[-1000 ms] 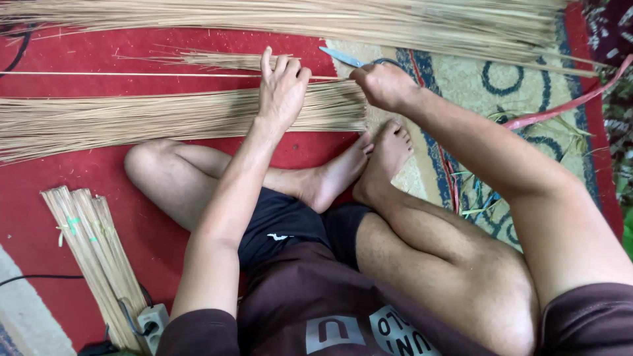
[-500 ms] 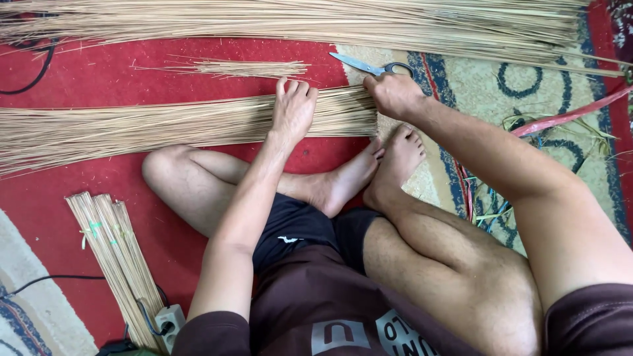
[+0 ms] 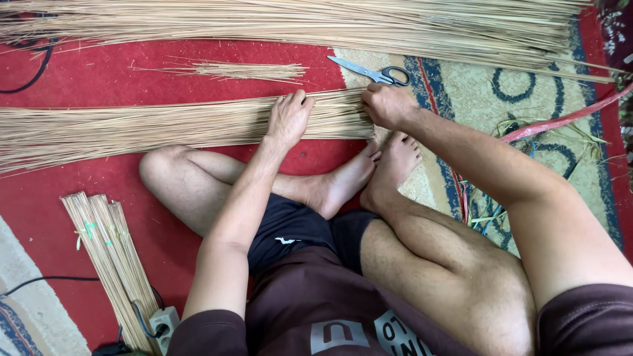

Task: Trimming the ends of thin wooden sticks with scissors and organizing them into bundles on the floor.

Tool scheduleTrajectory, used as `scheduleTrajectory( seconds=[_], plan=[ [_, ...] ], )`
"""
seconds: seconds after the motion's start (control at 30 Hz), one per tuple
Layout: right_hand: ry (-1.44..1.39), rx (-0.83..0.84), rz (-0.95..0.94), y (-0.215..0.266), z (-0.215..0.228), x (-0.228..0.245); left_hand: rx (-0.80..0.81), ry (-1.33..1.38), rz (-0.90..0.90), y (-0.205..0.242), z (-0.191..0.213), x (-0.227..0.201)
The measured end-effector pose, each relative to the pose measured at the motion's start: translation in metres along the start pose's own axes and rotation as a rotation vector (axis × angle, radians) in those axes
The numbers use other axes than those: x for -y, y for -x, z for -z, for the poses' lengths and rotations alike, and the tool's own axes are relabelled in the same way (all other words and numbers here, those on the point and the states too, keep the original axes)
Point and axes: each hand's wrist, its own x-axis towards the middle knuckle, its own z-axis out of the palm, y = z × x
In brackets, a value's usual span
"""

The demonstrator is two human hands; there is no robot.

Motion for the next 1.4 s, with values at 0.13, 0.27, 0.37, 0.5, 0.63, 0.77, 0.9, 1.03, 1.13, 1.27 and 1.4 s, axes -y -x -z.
scheduleTrajectory(
  seconds=[0.13, 0.27, 0.37, 0.5, 0.63, 0.77, 0.9, 1.03, 1.13, 1.27, 1.4],
  plan=[
    [0.018, 0.025, -0.022, 0.001, -0.004, 0.003, 0.002, 0.009, -0.001, 0.004, -0.001, -0.003],
    [0.057, 0.063, -0.022, 0.001, -0.007, 0.004, -0.007, -0.018, -0.005, 0.008, -0.021, -0.001],
    [0.062, 0.058, -0.024, 0.001, -0.005, 0.001, -0.008, -0.006, -0.004, 0.006, 0.003, -0.009],
    [0.094, 0.061, -0.047, 0.005, 0.002, 0.003, 0.031, -0.001, -0.012, 0.006, 0.003, -0.007],
    [0.096, 0.026, -0.053, 0.000, -0.002, -0.005, 0.027, -0.022, -0.002, -0.002, -0.004, -0.001],
    [0.092, 0.002, -0.095, -0.005, -0.008, -0.009, 0.015, -0.046, 0.025, -0.006, -0.018, 0.008],
    [0.108, 0.014, -0.117, -0.011, -0.011, -0.012, 0.029, -0.025, 0.050, -0.007, -0.039, 0.018],
    [0.125, 0.047, -0.119, -0.013, -0.013, -0.011, 0.040, -0.005, 0.059, -0.006, -0.047, 0.023],
    [0.113, 0.073, -0.076, -0.012, -0.005, -0.003, 0.060, -0.021, 0.072, -0.005, -0.046, 0.022],
    [0.102, 0.100, -0.054, -0.014, -0.002, 0.000, 0.089, -0.023, 0.115, -0.007, -0.051, 0.022],
    [0.094, 0.126, -0.072, -0.012, 0.001, -0.001, 0.134, -0.012, 0.104, -0.009, -0.062, 0.021]
  ],
)
